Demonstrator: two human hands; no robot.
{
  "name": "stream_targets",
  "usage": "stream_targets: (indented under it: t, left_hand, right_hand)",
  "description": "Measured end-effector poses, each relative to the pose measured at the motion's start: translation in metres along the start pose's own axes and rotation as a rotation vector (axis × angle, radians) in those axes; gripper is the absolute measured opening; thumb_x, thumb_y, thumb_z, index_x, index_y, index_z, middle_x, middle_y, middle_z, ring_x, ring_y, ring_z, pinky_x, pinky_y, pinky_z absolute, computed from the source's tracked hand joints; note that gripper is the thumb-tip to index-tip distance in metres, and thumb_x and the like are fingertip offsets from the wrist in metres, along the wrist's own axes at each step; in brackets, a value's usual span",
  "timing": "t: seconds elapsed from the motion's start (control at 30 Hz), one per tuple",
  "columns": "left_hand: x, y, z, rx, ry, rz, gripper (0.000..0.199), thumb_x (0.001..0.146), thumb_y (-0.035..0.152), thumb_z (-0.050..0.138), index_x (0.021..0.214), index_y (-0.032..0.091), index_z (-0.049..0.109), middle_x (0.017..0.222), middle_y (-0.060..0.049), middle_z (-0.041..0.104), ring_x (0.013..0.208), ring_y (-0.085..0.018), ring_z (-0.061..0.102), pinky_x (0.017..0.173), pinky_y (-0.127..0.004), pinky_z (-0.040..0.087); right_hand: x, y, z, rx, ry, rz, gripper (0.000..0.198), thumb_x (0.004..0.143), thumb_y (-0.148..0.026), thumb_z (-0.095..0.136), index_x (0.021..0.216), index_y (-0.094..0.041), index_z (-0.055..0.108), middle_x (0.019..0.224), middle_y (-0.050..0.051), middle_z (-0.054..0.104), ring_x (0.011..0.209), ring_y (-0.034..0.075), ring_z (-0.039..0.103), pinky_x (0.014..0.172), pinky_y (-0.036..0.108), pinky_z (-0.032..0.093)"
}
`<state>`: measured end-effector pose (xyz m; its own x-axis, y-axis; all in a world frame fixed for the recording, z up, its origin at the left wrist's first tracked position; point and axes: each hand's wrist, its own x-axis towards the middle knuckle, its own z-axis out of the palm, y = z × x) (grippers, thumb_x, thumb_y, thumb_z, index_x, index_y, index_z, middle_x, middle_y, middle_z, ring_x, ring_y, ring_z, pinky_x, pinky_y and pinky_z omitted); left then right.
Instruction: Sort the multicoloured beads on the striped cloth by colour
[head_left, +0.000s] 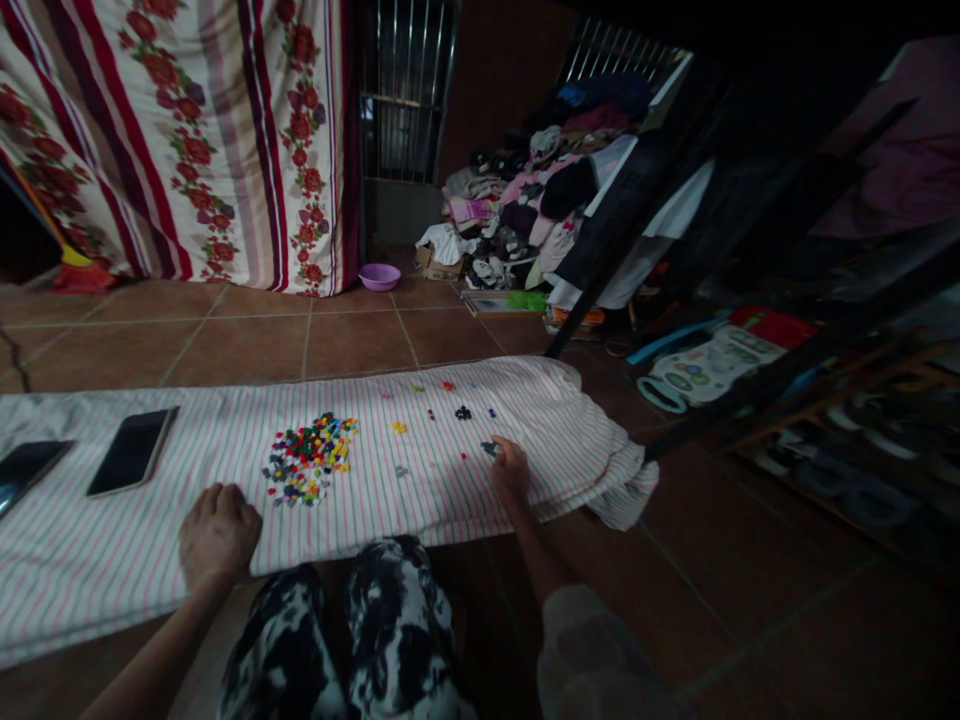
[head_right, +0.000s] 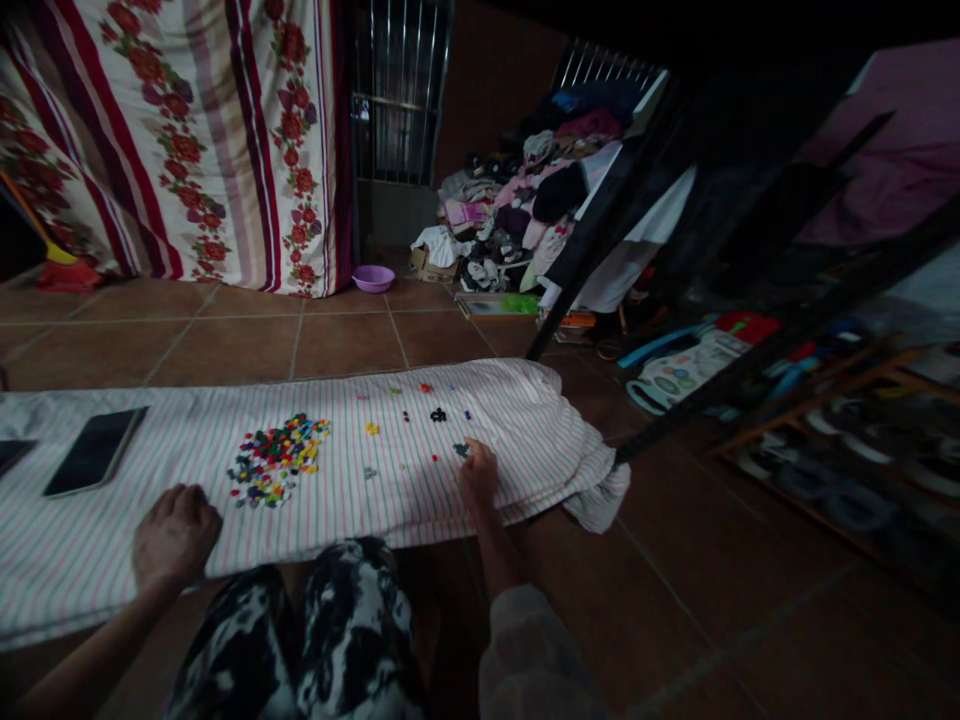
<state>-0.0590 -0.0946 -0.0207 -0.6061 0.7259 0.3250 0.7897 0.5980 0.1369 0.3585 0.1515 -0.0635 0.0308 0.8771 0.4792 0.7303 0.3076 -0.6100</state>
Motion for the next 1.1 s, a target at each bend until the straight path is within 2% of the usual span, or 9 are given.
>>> stream_targets:
  t: [0.23, 0.33, 0.43, 0.57, 0.7, 0.83, 0.97, 1.1]
  left_hand:
    - [0.0, -0.004, 0.005, -0.015, 0.063, 0.035, 0.025, 0.086, 0.024, 0.04, 0.096, 0.015, 0.061, 0.105, -0.016, 0.064, 0.111, -0.031, 0.058, 0.096, -0.042, 0.044]
    - [0.0, -0.003, 0.006, -0.024, 0.089, 0.05, 0.024, 0.086, 0.022, 0.04, 0.095, 0.014, 0.061, 0.103, -0.016, 0.064, 0.11, -0.031, 0.058, 0.096, -0.043, 0.044]
    - [0.0, -0.001, 0.006, -0.045, 0.111, 0.035, 0.025, 0.085, 0.022, 0.042, 0.097, 0.013, 0.062, 0.105, -0.017, 0.063, 0.11, -0.03, 0.057, 0.097, -0.043, 0.043]
    - [0.0, 0.0, 0.007, -0.066, 0.124, 0.006, 0.025, 0.086, 0.022, 0.042, 0.097, 0.014, 0.063, 0.104, -0.017, 0.064, 0.109, -0.03, 0.057, 0.096, -0.043, 0.043]
    - [-0.001, 0.0, 0.009, -0.069, 0.157, 0.0, 0.028, 0.089, 0.023, 0.04, 0.099, 0.012, 0.064, 0.111, -0.019, 0.065, 0.112, -0.03, 0.057, 0.097, -0.043, 0.043]
    - [0.0, 0.001, 0.009, -0.09, 0.128, -0.025, 0.029, 0.09, 0.021, 0.04, 0.1, 0.012, 0.065, 0.11, -0.019, 0.067, 0.112, -0.03, 0.058, 0.097, -0.044, 0.044]
    - [-0.001, 0.001, 0.01, -0.12, 0.129, -0.048, 0.03, 0.09, 0.02, 0.04, 0.103, 0.011, 0.066, 0.115, -0.02, 0.066, 0.116, -0.031, 0.057, 0.101, -0.045, 0.043]
    - [-0.002, 0.001, 0.013, -0.14, 0.135, -0.045, 0.032, 0.089, 0.019, 0.042, 0.107, 0.009, 0.066, 0.121, -0.022, 0.065, 0.121, -0.032, 0.056, 0.103, -0.047, 0.043]
  right_hand:
    - [0.005, 0.002, -0.004, 0.07, 0.055, 0.067, 0.043, 0.076, -0.023, 0.035, 0.101, -0.016, 0.069, 0.104, 0.013, 0.071, 0.1, 0.025, 0.062, 0.095, 0.043, 0.049]
    - [0.004, -0.006, -0.007, 0.083, 0.097, 0.05, 0.041, 0.08, -0.03, 0.035, 0.098, -0.016, 0.069, 0.1, 0.014, 0.071, 0.096, 0.026, 0.063, 0.091, 0.044, 0.051]
    - [-0.002, -0.027, -0.008, 0.089, 0.115, -0.009, 0.04, 0.082, -0.035, 0.037, 0.098, -0.016, 0.069, 0.097, 0.014, 0.071, 0.091, 0.025, 0.063, 0.086, 0.042, 0.052]
    - [-0.015, -0.075, -0.001, 0.172, 0.073, -0.088, 0.038, 0.085, -0.035, 0.04, 0.099, -0.018, 0.07, 0.096, 0.012, 0.071, 0.089, 0.023, 0.063, 0.08, 0.039, 0.054]
    - [-0.031, -0.132, 0.016, 0.335, -0.073, -0.18, 0.036, 0.088, -0.031, 0.042, 0.103, -0.017, 0.072, 0.101, 0.013, 0.069, 0.089, 0.022, 0.064, 0.074, 0.035, 0.055]
    - [-0.059, -0.182, 0.035, 0.394, -0.318, -0.287, 0.031, 0.09, -0.026, 0.047, 0.104, -0.02, 0.073, 0.101, 0.01, 0.066, 0.086, 0.019, 0.064, 0.076, 0.031, 0.055]
    - [-0.091, -0.22, 0.052, 0.286, -0.558, -0.353, 0.029, 0.092, -0.02, 0.05, 0.108, -0.023, 0.074, 0.102, 0.007, 0.063, 0.088, 0.017, 0.064, 0.081, 0.028, 0.054]
    - [-0.108, -0.254, 0.063, 0.096, -0.7, -0.423, 0.03, 0.093, -0.021, 0.054, 0.116, -0.026, 0.071, 0.108, 0.006, 0.062, 0.1, 0.017, 0.063, 0.088, 0.027, 0.051]
